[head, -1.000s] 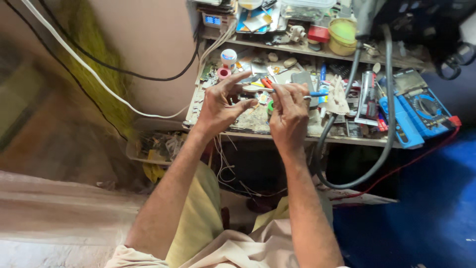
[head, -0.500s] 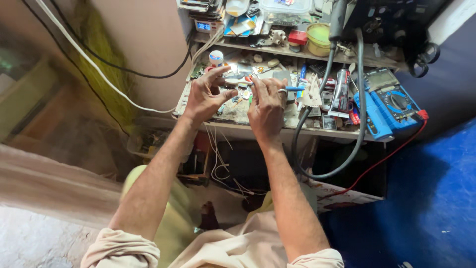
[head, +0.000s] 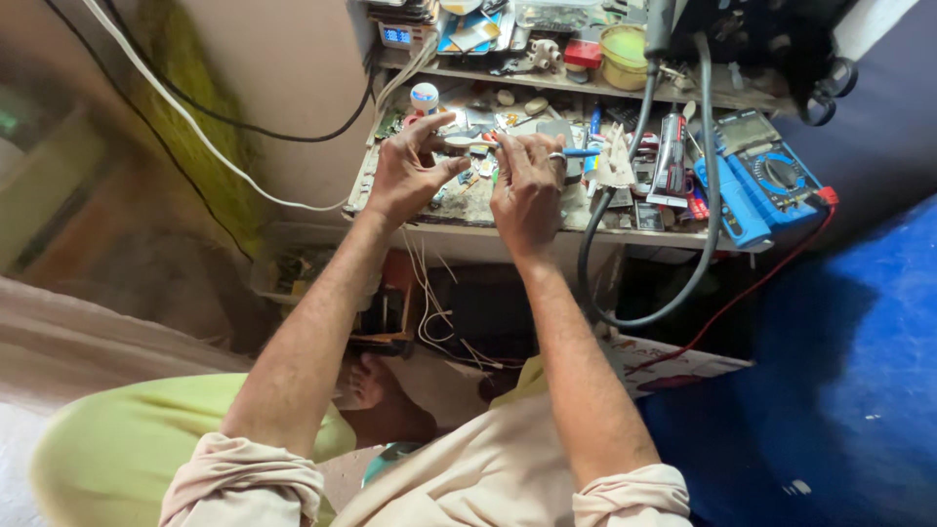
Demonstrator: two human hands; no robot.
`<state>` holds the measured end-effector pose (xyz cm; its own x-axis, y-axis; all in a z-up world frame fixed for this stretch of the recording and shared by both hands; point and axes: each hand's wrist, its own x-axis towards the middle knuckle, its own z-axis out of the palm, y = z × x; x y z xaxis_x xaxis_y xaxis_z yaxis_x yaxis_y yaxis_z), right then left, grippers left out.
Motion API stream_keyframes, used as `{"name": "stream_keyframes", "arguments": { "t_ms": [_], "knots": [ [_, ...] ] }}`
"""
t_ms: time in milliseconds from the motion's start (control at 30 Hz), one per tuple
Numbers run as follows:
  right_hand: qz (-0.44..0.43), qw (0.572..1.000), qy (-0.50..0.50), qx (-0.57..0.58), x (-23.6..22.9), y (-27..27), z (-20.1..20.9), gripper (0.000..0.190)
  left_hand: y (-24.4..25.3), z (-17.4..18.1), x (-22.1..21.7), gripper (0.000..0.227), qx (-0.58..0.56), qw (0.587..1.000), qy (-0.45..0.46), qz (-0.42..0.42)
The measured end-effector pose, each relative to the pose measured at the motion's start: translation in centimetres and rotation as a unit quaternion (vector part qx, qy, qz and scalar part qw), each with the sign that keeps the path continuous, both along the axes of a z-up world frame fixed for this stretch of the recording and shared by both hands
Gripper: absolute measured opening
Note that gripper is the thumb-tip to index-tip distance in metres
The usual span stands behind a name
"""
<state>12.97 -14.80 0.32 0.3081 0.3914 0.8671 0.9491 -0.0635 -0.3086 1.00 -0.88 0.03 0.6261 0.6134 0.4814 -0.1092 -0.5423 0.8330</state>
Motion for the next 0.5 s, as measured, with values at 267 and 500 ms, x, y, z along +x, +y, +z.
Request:
{"name": "stream_keyframes", "arguments": {
  "t_ms": [267,500],
  "knots": [
    [0.011,1.0,-0.016,0.012,-0.21,0.14,-0.21,0.015,0.89,-0.48,0.35,0.066,0.027,0.999,-0.002,-0.019],
    [0.026,1.0,0.003,-0.003,-0.76,-0.11,0.28,0.013,0.7,-0.69,0.27,0.063,0.035,0.998,-0.027,-0.033]
  ]
}}
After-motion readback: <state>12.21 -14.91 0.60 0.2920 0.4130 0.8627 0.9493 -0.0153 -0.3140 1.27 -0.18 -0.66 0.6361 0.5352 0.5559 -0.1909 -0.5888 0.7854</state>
